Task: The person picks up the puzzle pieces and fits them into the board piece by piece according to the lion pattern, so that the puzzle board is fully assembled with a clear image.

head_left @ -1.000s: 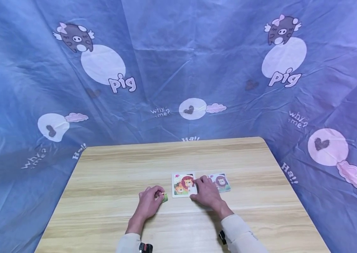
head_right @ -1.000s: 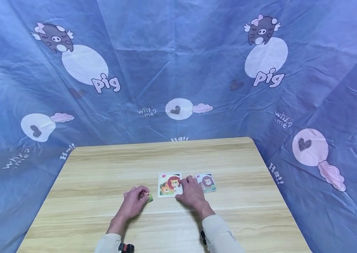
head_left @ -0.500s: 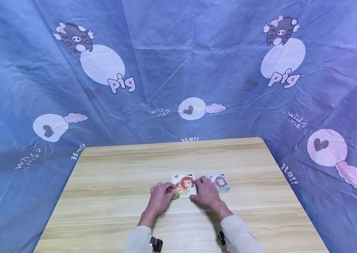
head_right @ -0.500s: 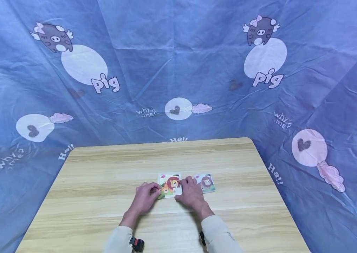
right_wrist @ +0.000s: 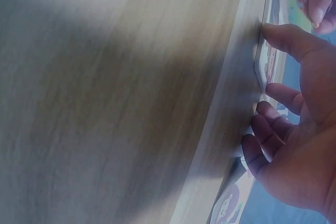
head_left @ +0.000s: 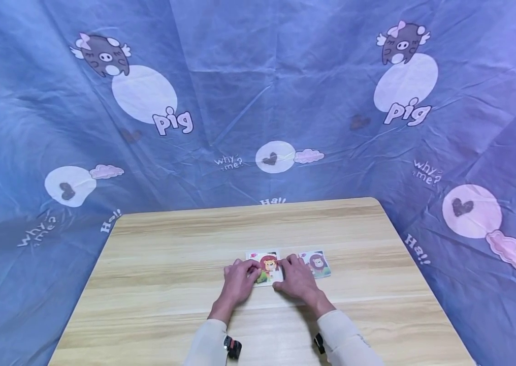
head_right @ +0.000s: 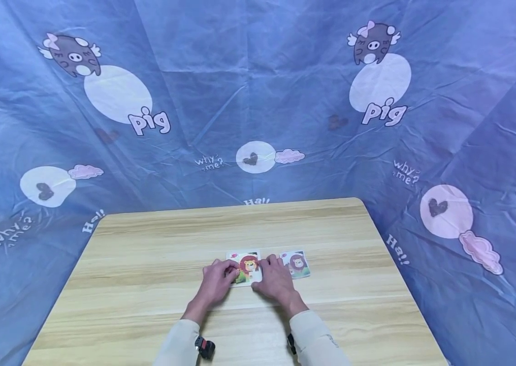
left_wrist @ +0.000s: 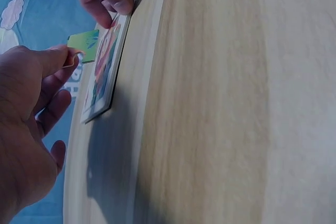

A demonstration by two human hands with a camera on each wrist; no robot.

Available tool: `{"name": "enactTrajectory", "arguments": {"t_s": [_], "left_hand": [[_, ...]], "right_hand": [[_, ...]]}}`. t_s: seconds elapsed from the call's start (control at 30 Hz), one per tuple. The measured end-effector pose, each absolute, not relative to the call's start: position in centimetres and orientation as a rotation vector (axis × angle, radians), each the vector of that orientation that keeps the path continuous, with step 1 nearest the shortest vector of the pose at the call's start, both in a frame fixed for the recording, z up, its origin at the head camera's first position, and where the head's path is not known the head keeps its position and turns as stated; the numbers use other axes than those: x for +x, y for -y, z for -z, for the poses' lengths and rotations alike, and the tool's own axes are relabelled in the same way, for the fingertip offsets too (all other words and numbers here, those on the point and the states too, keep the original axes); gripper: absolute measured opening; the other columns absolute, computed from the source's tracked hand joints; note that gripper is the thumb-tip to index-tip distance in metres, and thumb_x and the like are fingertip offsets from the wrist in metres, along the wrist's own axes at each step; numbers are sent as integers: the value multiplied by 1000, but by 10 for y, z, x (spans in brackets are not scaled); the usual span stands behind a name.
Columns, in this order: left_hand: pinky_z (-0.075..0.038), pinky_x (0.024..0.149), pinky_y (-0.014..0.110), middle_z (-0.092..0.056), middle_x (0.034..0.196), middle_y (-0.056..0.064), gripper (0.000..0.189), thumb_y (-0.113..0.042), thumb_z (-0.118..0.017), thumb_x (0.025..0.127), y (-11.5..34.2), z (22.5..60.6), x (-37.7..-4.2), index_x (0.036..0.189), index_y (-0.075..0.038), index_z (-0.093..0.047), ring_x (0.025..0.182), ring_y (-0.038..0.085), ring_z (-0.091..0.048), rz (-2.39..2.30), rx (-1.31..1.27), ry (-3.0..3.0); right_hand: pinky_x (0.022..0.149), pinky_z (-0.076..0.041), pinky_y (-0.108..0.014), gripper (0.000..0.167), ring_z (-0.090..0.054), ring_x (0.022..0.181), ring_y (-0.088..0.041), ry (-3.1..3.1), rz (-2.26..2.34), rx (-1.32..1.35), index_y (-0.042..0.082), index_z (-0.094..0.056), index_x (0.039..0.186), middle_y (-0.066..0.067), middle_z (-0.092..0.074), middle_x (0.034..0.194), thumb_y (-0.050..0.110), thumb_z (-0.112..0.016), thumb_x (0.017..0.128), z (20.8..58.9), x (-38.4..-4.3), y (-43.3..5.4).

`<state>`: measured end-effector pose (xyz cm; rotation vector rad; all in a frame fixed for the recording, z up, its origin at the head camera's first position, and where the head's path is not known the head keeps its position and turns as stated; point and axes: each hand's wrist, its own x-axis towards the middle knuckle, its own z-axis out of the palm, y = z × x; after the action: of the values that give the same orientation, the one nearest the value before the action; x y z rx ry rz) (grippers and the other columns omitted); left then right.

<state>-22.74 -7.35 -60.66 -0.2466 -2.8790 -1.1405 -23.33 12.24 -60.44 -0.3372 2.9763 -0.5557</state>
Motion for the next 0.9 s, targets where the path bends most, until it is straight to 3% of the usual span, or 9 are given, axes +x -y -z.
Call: {"name": "enactTrajectory", "arguments": {"t_s": [0.5, 0.6, 0.7, 0.77, 0.9], "left_hand": [[-30, 84, 41, -68, 78, -17, 7, -30, -68, 88, 52, 609, -245, 93, -28, -72, 87, 10, -51, 1115, -321, 2894], [-30, 87, 45, -73, 88, -14, 6, -30, -67, 88, 50, 612, -245, 92, -27, -72, 108, 21, -56, 1125, -349, 2896], [-29, 93, 49, -74, 102, -10, 7, -31, -67, 88, 48, 616, -245, 92, -29, -72, 127, 34, -51, 1131, -349, 2903], [-29, 93, 49, -74, 106, -9, 7, -31, -67, 88, 47, 618, -245, 92, -29, -72, 129, 37, -49, 1125, -355, 2894], [-30, 90, 47, -72, 110, -12, 8, -32, -67, 88, 45, 621, -247, 94, -30, -73, 123, 31, -53, 1083, -372, 2870]], "right_hand": [[88, -47, -42, 68, -53, 97, -24, -2999, 542, -361, 9, -62, 120, -8, -54, 112, 49, -80, 68, 602, -233, -118], [88, -47, -42, 68, -53, 97, -24, -2997, 535, -357, 9, -61, 121, -9, -54, 113, 48, -81, 68, 601, -233, -116], [88, -47, -43, 70, -53, 97, -24, -2992, 534, -352, 9, -60, 122, -9, -55, 113, 48, -81, 68, 601, -233, -116], [88, -47, -43, 70, -53, 97, -24, -2992, 535, -348, 9, -60, 122, -9, -55, 113, 48, -81, 68, 602, -233, -116], [89, -47, -44, 71, -54, 98, -25, -2991, 538, -340, 9, -60, 123, -10, -55, 114, 48, -80, 68, 602, -234, -117]]}}
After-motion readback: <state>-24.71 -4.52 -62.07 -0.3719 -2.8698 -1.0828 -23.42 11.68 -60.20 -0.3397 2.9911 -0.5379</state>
